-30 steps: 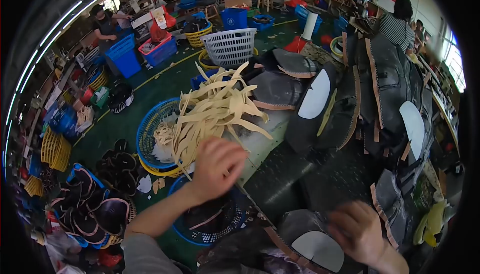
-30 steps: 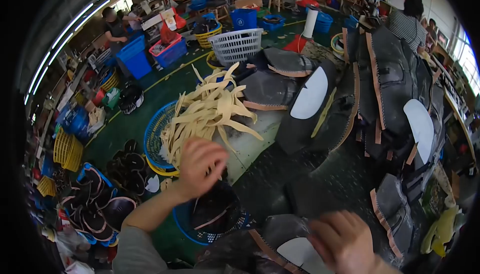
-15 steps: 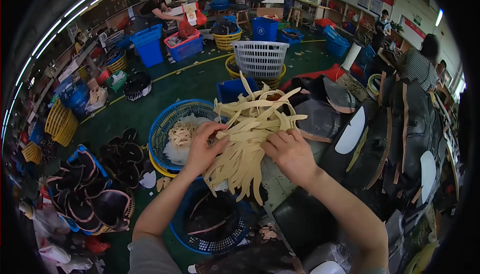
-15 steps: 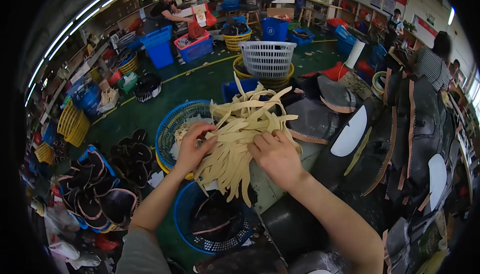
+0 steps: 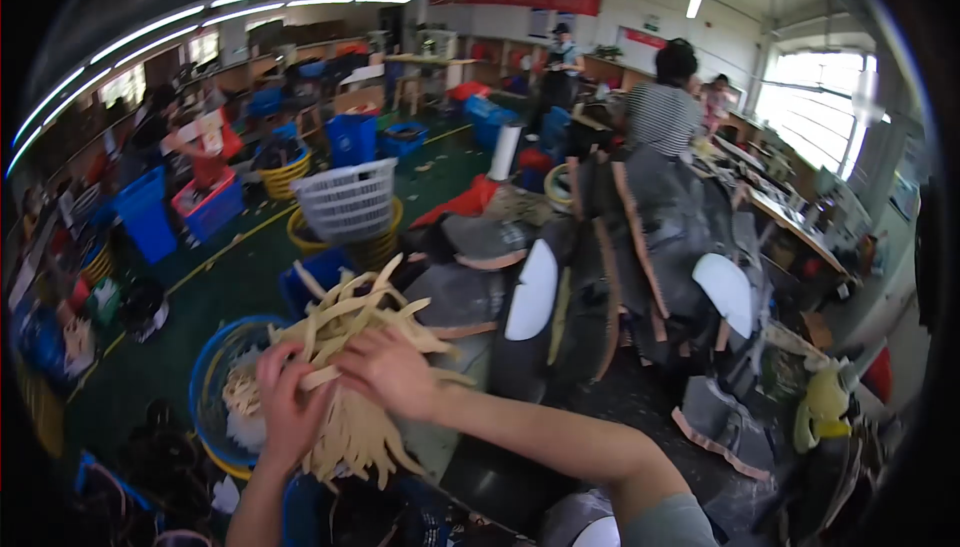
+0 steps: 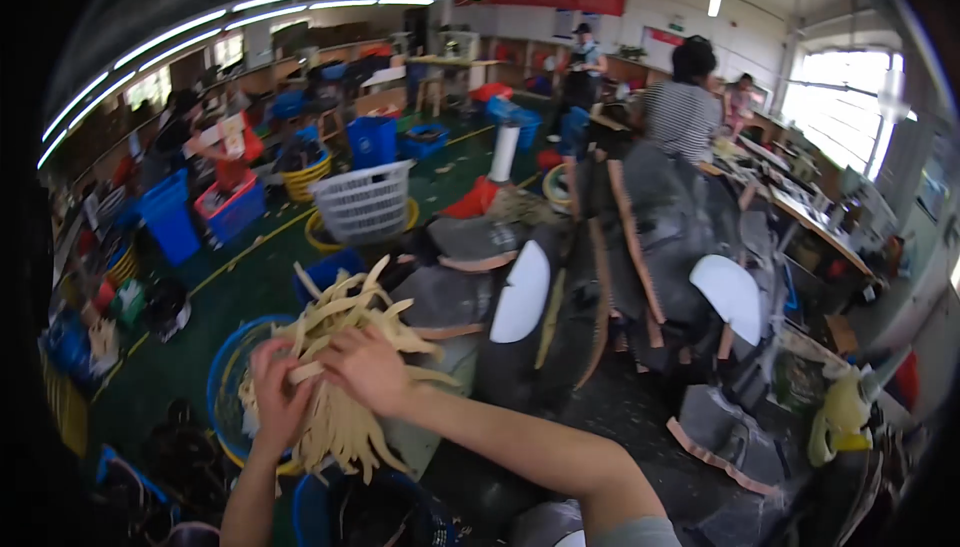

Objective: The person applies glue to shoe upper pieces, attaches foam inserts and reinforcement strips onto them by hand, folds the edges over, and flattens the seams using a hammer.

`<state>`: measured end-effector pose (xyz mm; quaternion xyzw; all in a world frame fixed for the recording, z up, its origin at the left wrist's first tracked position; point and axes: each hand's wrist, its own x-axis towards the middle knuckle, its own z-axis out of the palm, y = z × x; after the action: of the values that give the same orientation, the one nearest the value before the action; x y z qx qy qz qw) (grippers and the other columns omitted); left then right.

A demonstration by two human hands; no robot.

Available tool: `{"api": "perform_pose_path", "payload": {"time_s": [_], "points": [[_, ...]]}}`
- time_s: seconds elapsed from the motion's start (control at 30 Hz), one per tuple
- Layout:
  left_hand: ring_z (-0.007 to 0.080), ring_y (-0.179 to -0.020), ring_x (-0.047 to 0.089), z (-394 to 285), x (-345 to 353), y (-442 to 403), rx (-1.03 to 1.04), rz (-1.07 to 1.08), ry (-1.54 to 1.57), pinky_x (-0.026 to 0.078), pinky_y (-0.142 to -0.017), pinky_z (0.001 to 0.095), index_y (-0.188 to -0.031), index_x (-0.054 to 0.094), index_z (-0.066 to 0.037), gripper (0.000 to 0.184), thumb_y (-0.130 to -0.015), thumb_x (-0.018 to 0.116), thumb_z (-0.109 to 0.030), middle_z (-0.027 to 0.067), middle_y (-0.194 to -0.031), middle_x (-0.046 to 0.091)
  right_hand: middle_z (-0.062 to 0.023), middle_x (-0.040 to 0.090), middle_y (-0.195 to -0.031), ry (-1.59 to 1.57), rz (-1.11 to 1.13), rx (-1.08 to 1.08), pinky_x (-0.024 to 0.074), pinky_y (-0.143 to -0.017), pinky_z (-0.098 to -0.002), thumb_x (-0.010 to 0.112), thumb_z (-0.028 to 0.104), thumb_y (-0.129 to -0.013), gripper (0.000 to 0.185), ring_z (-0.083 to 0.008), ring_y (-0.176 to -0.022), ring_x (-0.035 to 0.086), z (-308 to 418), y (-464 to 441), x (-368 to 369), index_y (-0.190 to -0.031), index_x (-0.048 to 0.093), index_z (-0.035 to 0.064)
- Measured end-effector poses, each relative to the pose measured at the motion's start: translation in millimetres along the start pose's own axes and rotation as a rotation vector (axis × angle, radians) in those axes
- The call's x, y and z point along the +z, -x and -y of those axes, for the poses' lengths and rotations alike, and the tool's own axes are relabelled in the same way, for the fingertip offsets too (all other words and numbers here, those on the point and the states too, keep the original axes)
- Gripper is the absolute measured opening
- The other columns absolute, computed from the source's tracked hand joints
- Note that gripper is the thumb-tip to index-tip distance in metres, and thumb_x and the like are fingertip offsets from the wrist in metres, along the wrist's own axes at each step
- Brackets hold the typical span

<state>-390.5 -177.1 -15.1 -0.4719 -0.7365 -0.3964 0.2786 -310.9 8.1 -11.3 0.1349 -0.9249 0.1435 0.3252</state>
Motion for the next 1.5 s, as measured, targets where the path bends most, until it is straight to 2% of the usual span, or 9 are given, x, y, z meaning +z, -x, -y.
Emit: {"api": "perform_pose_path", "payload": {"time_s": [0.3, 0.53, 0.6, 0.67, 0.7, 1.0, 1.23, 1.33, 1.5], "points": [[0.0340, -0.123, 0.052, -7.7, 12.4, 11.5, -0.354, -0.011, 0.356, 0.043, -0.101, 0.0400, -0.101, 0.064, 0.000, 0.028, -0.074, 0.070, 0.003, 0.0160, -0.129, 0.053, -0.0118, 0.064, -0.098, -0.350, -0.044, -0.060, 0.0420, -0.096, -0.0428, 0.069, 0.015, -0.080, 0.028, -0.0338, -0.096, 0.062, 30.0, -5.7, -17.4, -0.103, 0.054, 0.0069], [0.0303, -0.122, 0.054, 29.9, 12.0, 33.1, -0.090, 0.087, 0.101, 0.045, -0.100, 0.0375, -0.118, 0.063, 0.000, 0.032, -0.089, 0.064, -0.015, 0.0141, -0.130, 0.054, -0.0142, 0.066, -0.091, -0.564, 0.347, 0.256, 0.0495, -0.084, -0.0423, 0.071, 0.015, -0.078, 0.047, -0.0364, -0.097, 0.065, 56.7, -16.7, -84.8, -0.121, 0.056, 0.0052], [0.0247, -0.124, 0.052, 36.6, 17.4, 39.9, -0.308, -0.086, 0.612, 0.045, -0.099, 0.0354, -0.132, 0.057, 0.000, 0.038, -0.100, 0.051, -0.019, 0.0122, -0.130, 0.056, -0.0147, 0.065, -0.088, -0.675, 0.361, 0.233, 0.0491, -0.086, -0.0434, 0.070, 0.017, -0.078, 0.051, -0.0381, -0.098, 0.066, 61.3, -15.5, -84.2, -0.125, 0.055, 0.0037], [0.0232, -0.123, 0.053, 36.8, 21.5, 37.7, -0.503, -0.247, 0.783, 0.045, -0.099, 0.0344, -0.136, 0.054, 0.000, 0.039, -0.103, 0.047, -0.019, 0.0119, -0.130, 0.056, -0.0170, 0.062, -0.109, -0.646, -0.008, -0.086, 0.0490, -0.088, -0.0423, 0.068, 0.015, -0.082, 0.051, -0.0371, -0.109, 0.061, 67.6, -10.6, -55.5, -0.129, 0.052, 0.0025], [0.0216, -0.122, 0.054, 35.0, 20.5, 35.6, -0.706, -0.404, 0.947, 0.046, -0.099, 0.0334, -0.139, 0.051, 0.001, 0.039, -0.105, 0.043, -0.018, 0.0117, -0.131, 0.057, -0.0170, 0.062, -0.109, -0.644, -0.015, -0.087, 0.0490, -0.088, -0.0423, 0.068, 0.015, -0.082, 0.051, -0.0371, -0.109, 0.061, 66.8, -13.5, -40.1, -0.129, 0.052, 0.0025], [0.0255, -0.113, 0.061, 49.4, 12.9, 44.7, -0.807, -0.344, 1.010, 0.045, -0.101, 0.0357, -0.132, 0.056, 0.005, 0.051, -0.109, 0.039, -0.037, 0.0169, -0.124, 0.063, -0.0045, 0.060, -0.116, 0.132, 0.115, -0.290, 0.0384, -0.103, -0.0366, 0.062, 0.018, -0.084, 0.032, -0.0218, -0.112, 0.058, 31.0, -13.1, 33.0, -0.115, 0.062, 0.0105], [0.0217, -0.107, 0.058, 16.7, -23.3, 57.0, -0.764, -0.827, 1.105, 0.043, -0.098, 0.0356, -0.123, 0.059, 0.005, 0.048, -0.108, 0.037, -0.035, 0.0151, -0.115, 0.064, -0.0114, 0.053, -0.135, 0.009, 0.159, -0.295, 0.0401, -0.106, -0.0412, 0.061, 0.016, -0.088, 0.047, -0.0253, -0.124, 0.052, 26.8, -0.5, 19.0, -0.133, 0.051, 0.0074], [0.0238, -0.110, 0.057, -41.1, -35.8, 41.7, -0.563, -0.655, 1.233, 0.041, -0.100, 0.0369, -0.126, 0.056, 0.007, 0.050, -0.109, 0.028, -0.031, 0.0174, -0.119, 0.063, -0.0174, 0.047, -0.144, -0.249, 0.266, -0.097, 0.0404, -0.109, -0.0472, 0.069, 0.013, -0.084, 0.065, -0.0340, -0.130, 0.050, 46.4, -11.5, -13.4, -0.143, 0.043, 0.0044], [0.0248, -0.112, 0.056, -63.3, -22.4, 19.1, -0.352, -0.408, 1.491, 0.040, -0.102, 0.0376, -0.127, 0.054, 0.004, 0.046, -0.109, 0.032, -0.031, 0.0177, -0.120, 0.063, -0.0216, 0.049, -0.140, -0.213, 0.192, -0.250, 0.0425, -0.107, -0.0448, 0.076, 0.011, -0.077, 0.073, -0.0382, -0.127, 0.052, 51.3, -2.3, -29.3, -0.141, 0.043, 0.0015]]}}
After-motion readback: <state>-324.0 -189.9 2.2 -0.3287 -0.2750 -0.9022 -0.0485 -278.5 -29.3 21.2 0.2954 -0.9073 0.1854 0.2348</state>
